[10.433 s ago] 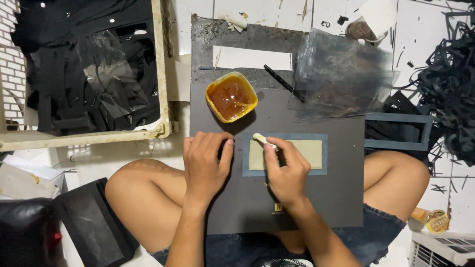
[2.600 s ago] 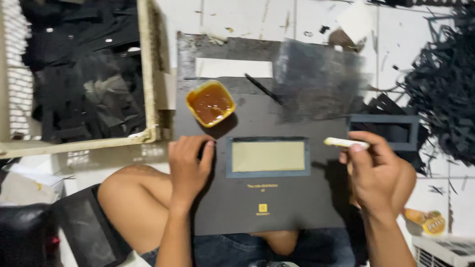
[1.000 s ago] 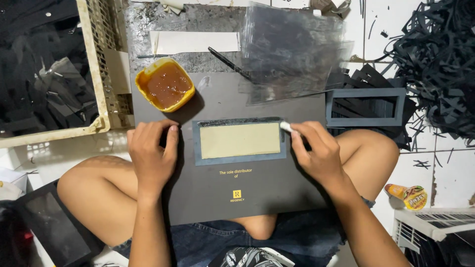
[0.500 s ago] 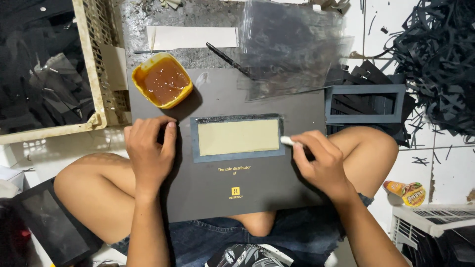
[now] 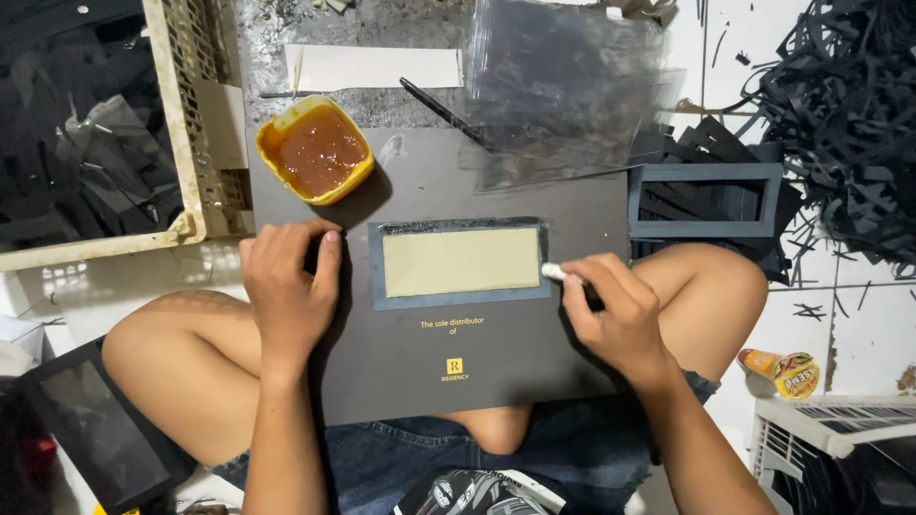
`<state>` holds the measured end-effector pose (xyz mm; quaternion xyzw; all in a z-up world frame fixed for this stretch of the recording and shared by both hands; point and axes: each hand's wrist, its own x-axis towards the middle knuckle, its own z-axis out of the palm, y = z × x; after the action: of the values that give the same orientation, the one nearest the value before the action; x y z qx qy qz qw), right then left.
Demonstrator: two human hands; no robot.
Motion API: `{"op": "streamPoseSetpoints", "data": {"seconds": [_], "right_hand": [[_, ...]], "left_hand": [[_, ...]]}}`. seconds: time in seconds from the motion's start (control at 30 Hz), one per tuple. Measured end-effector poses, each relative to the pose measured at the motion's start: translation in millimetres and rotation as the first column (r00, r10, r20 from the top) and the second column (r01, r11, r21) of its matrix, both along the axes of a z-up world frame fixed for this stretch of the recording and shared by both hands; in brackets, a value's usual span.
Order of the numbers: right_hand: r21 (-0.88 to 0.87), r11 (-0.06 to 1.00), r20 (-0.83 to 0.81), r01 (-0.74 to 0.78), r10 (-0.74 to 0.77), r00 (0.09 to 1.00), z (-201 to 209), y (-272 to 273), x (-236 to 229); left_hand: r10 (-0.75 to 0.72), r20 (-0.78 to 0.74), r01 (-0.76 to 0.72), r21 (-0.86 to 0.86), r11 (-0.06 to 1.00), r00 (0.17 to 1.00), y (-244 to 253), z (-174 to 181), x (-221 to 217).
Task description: The person sits on the floor assembling a rectangular frame component. They peel a dark strip from the frame, position a beige mesh pad inside it, apply glue with a stick around the frame edges, press the mesh down with both hands, and set the finished frame aside.
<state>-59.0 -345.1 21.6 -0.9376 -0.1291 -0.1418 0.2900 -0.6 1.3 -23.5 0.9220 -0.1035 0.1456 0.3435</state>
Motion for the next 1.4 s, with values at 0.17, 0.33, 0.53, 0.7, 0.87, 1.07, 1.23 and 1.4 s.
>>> {"op": "streamPoseSetpoints", "data": {"seconds": [0.17, 0.33, 0.53, 0.7, 0.87, 1.07, 1.23, 1.4], "right_hand": [[-0.008, 1.0, 0.073, -0.002, 0.002, 0.997, -2.2, 6.3, 21.7], [-0.008, 1.0, 0.034, -0.016, 0.017, 0.999, 4.2, 6.4, 7.9], [-0.014, 1.0, 0.001, 0.007, -0.007, 1.0, -2.8, 2.8, 0.7], [-0.01, 1.0, 0.077, 0.02, -0.019, 0.997, -4.0, 4.9, 18.5], [0.005, 1.0, -0.022, -0.001, 0.001, 1.0, 5.6, 4.2, -11.0], [0.012, 1.0, -0.028, 0.023, -0.023, 0.999, 1.6, 5.7, -13.7], [0.003, 1.0, 0.07, 0.014, -0.015, 0.997, -3.9, 10.2, 10.8], [-0.038, 0.999, 0.03, 0.009, -0.008, 1.0, 5.5, 14.1, -5.1]], "left_hand": [[-0.004, -0.002, 0.004, 0.001, 1.0, 1.0, 0.9, -0.6, -0.1], [-0.004, -0.002, 0.004, 0.008, 1.0, 1.0, 0.2, 0.8, -0.3], [-0.012, -0.003, 0.012, 0.012, 1.0, 1.0, 0.5, 0.6, -1.0], [-0.004, 0.003, 0.004, 0.012, 1.0, 1.0, 0.8, 0.6, -0.7], [0.005, 0.005, -0.005, 0.007, 1.0, 1.0, 0.0, 0.4, -0.4], [-0.007, 0.006, 0.007, 0.007, 1.0, 1.0, 0.5, 0.0, -2.1], [0.001, 0.009, -0.001, 0.002, 1.0, 1.0, -0.2, 2.8, -1.7], [0.003, 0.0, -0.003, -0.009, 1.0, 1.0, -0.5, 3.2, -0.8]]}}
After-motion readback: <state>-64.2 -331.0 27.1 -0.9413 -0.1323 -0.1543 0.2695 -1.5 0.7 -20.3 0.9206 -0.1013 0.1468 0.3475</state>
